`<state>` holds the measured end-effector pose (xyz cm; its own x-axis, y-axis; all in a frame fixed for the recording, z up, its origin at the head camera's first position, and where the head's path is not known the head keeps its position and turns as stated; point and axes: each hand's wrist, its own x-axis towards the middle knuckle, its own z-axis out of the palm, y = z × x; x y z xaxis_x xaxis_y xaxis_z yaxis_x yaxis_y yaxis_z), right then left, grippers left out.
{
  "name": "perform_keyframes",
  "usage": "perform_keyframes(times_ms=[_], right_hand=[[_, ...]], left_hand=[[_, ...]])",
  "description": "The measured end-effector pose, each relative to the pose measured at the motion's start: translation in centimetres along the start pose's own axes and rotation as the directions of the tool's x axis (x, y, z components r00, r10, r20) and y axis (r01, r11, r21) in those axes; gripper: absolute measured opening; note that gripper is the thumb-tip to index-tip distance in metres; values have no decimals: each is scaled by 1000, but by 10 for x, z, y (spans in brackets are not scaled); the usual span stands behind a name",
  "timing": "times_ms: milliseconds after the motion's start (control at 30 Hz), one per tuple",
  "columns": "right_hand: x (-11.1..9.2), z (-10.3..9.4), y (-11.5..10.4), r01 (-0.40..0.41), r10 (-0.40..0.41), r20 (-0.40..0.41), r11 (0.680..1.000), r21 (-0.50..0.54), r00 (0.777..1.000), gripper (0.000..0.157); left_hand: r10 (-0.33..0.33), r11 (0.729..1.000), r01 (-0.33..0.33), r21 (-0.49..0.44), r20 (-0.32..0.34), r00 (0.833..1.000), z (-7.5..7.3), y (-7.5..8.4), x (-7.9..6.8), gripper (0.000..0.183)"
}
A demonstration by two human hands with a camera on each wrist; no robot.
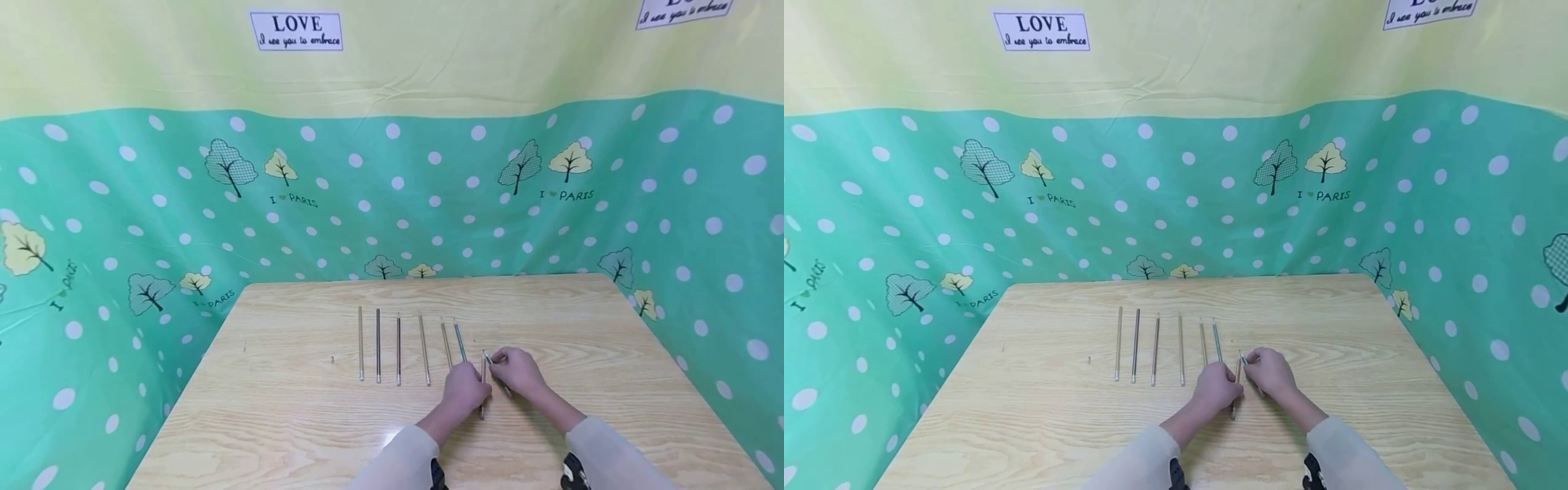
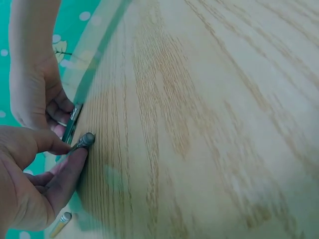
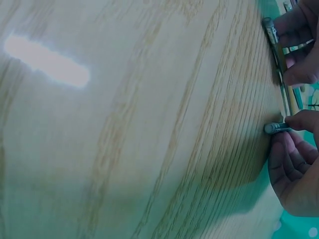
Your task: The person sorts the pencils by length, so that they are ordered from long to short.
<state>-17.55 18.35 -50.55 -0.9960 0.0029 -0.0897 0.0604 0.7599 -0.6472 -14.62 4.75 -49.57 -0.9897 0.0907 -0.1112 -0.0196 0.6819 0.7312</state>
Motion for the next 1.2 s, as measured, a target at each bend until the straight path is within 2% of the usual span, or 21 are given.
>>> perform_keyframes(times_ms=[167,267,400,533,633,867,1133,1200], right_hand=[[0,-4,2,-22,21,13,997,71,1000,24],[0,-6,3,-31,29,18,994,105,999,25],[2,-7,4,-47,45,19,988,148,999,27],[3,-9,3,-68,65,20,976,207,998,27],[4,-11,2,-77,74,23,964,253,997,27],[6,-15,-4,-119,112,42,943,309,993,31],[6,-15,-18,-118,99,66,890,439,993,34],[4,-14,-24,-116,89,80,881,459,993,35]], left_hand=[[-32,995,33,-92,14,999,1,-8,3,15],[-41,982,46,-183,30,999,1,-12,5,12],[-38,938,55,-342,55,998,-2,-15,8,15],[-34,892,68,-447,84,996,-5,-18,10,18],[-36,870,78,-487,95,995,-8,-21,11,18],[-78,773,145,-617,136,988,-21,-27,14,21],[-95,741,162,-652,136,986,-38,-33,17,28],[-97,743,164,-649,138,986,-41,-34,18,30]])
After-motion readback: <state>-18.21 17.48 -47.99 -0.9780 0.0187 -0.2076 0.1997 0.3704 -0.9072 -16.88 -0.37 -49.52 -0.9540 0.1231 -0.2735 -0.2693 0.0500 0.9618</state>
